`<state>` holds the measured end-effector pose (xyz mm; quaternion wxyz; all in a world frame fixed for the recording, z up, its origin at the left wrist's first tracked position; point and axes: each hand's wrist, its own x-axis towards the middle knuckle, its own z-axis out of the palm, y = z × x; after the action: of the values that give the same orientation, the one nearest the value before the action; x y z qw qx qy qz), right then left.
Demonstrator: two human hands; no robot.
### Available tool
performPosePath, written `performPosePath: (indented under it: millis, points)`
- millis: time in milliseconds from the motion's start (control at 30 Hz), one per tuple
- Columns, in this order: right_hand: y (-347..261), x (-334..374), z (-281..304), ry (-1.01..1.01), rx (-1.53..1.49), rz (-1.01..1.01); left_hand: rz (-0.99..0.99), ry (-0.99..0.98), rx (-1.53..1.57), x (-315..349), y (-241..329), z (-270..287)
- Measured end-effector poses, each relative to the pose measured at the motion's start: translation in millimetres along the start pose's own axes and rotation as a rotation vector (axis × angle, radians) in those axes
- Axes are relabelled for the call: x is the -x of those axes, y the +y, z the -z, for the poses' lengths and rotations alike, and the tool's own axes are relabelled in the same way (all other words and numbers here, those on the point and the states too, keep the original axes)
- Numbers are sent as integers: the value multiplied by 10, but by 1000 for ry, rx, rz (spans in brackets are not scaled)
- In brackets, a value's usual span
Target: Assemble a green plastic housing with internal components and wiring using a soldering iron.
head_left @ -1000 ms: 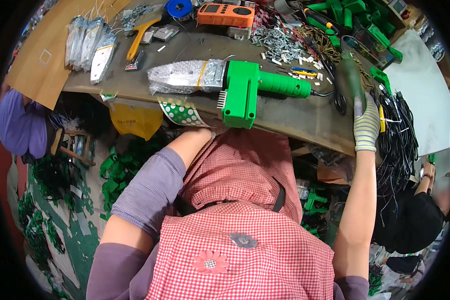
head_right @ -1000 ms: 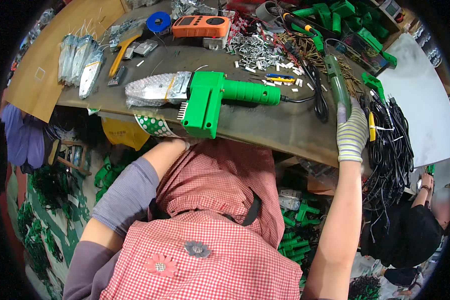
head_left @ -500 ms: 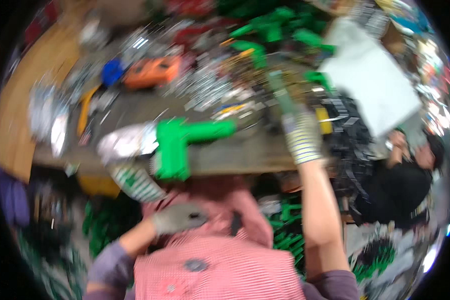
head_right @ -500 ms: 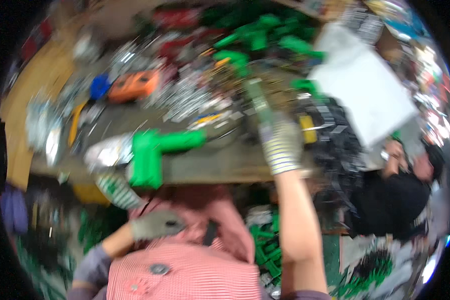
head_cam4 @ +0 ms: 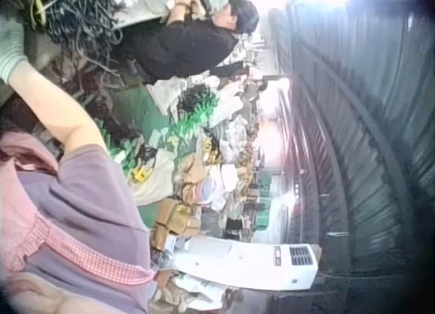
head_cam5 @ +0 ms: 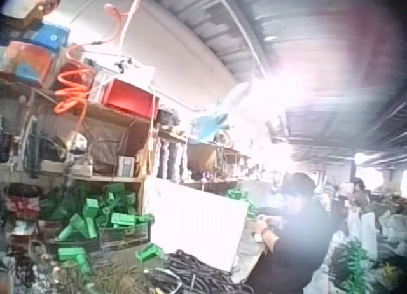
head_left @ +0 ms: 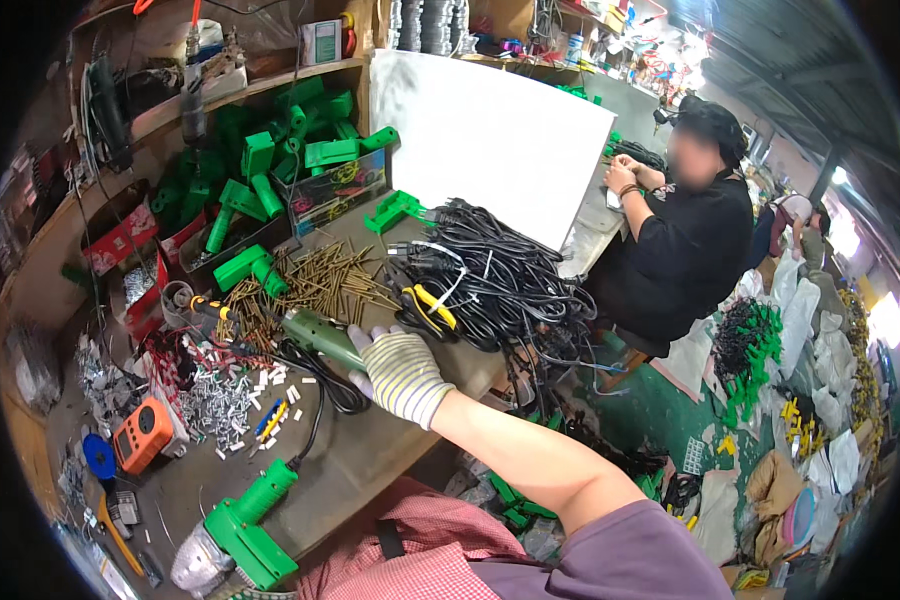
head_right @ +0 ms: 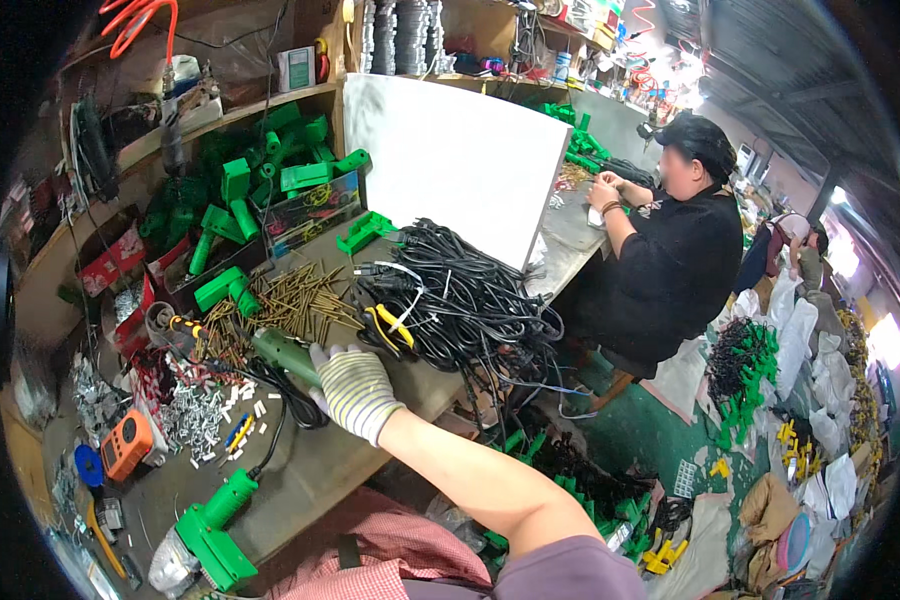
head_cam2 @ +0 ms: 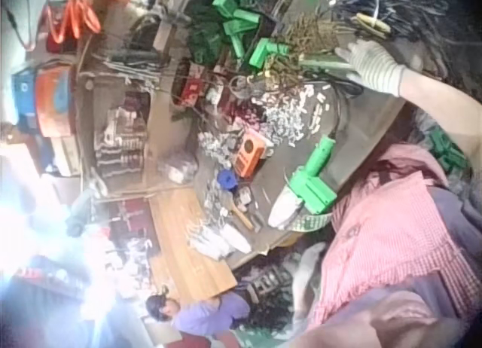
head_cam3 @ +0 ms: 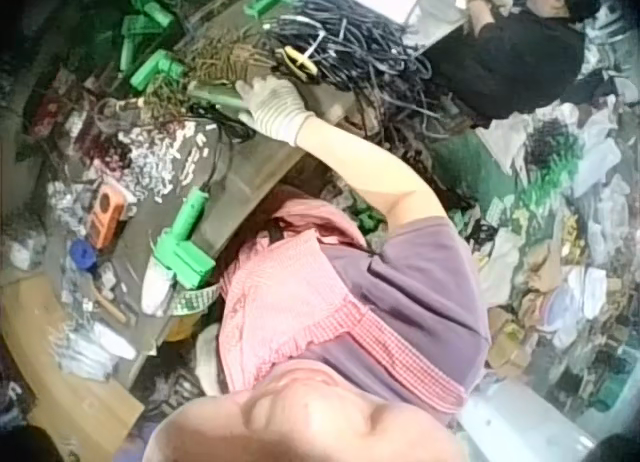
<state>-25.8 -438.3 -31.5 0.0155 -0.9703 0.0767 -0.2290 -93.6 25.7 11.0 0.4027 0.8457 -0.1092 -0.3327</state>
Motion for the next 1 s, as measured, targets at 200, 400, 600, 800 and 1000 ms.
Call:
performPosePath:
  millis: [200, 400, 600, 800, 1000]
  points:
    - [-115, -213, 74, -278, -56, -48, -288, 370, -15, -34, 853, 453]
    - [-8, -171, 474, -250, -1102, -310, -710, 477, -380, -1527, 1214, 253]
    - [-309, -208, 620, 54, -1835, -158, -716, 509, -486, -1739, 1111, 182]
    - [-840, -180, 478, 144, -1612, -114, -694, 222, -660, -1559, 1088, 30]
    - [-840, -376, 609, -66, -1782, 191, -678, 268, -588, -1576, 1026, -37]
